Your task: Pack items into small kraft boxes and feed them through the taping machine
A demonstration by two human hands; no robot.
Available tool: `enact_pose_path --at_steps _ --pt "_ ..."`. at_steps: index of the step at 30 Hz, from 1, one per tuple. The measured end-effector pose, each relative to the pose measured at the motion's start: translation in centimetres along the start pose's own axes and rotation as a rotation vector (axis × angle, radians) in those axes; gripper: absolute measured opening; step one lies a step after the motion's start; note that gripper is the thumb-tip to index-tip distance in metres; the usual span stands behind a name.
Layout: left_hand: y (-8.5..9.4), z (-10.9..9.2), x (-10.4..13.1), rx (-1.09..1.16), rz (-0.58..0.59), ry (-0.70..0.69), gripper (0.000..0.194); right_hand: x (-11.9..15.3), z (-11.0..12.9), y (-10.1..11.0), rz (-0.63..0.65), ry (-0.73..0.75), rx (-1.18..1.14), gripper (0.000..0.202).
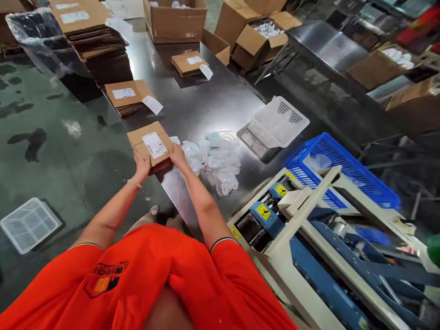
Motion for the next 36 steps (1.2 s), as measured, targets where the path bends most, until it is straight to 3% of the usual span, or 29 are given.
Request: enact_pose_path --at_steps 3,6,9,12,15,18,20,23,25,28,30,33,36 --pt "-0.9 -1.1 1.1 0.075 0.089 0.095 0.104 0.1 -0.7 1.4 -0.134 -0.031 -0.097 0.02" --pt "0.4 -1.9 2.7 -0.004 0.101 -0.001 0.11 1.4 -1.9 4.1 -0.261 -0.042 -0.298 0.021" --pt "3.3 -3.6 3.9 -0.076 -0.021 -0.337 0.113 4.9 -3.6 8.0 -0.465 -0.01 -0.421 0.024" --pt "5.6 -6.7 4.1 -0.047 -0.08 -0.747 0.106 11.5 -5.9 12.4 -0.686 0.063 -0.385 0.025" --pt "4.9 -10.1 4.7 -0.072 0.028 -1.053 0.09 19.6 -8.6 14.3 -0.781 0.117 -0.275 0.026" --pt "0.8 -11.6 6.6 -0.185 0.347 -1.259 0.075 25.9 -11.2 12.2 -0.688 0.08 -0.14 0.024" --pt "-2.8 -11.0 8.1 -0.324 0.646 -1.278 0.065 27.8 -12.6 9.4 -0.575 -0.023 -0.081 0.024" --pt "-7.4 -8.8 9.3 -0.496 1.065 -1.096 0.062 28.2 -14.0 6.5 -0.449 -0.166 -0.039 0.024" --pt "-9.2 -7.8 8.9 -0.502 1.195 -0.945 0.06 28.0 -14.3 6.1 -0.388 -0.158 -0.013 0.027" --pt "-10.7 -8.2 7.8 -0.508 1.156 -0.8 0.053 28.5 -13.8 6.5 -0.333 -0.107 0.072 0.044" --pt "-11.5 -9.3 7.6 -0.543 1.082 -0.784 0.049 29.4 -13.1 6.0 -0.3 -0.112 0.142 0.05" --pt "-12.9 -10.8 9.0 -0.537 0.997 -0.881 0.048 30.5 -11.5 3.4 -0.142 -0.017 0.171 0.049" --pt "-14.1 -11.6 11.0 -0.525 0.988 -0.997 0.048 30.2 -10.0 0.8 0.004 0.103 0.119 0.05"
Point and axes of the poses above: each hand's wrist, its own x-axis away from the middle knuckle, its own y-axis out of the back of the hand, z = x × y, the point moved 2 cm from there along -x, towards the middle knuckle, and after that the axes turned 7 degrees about -x, right-handed, at the moved point
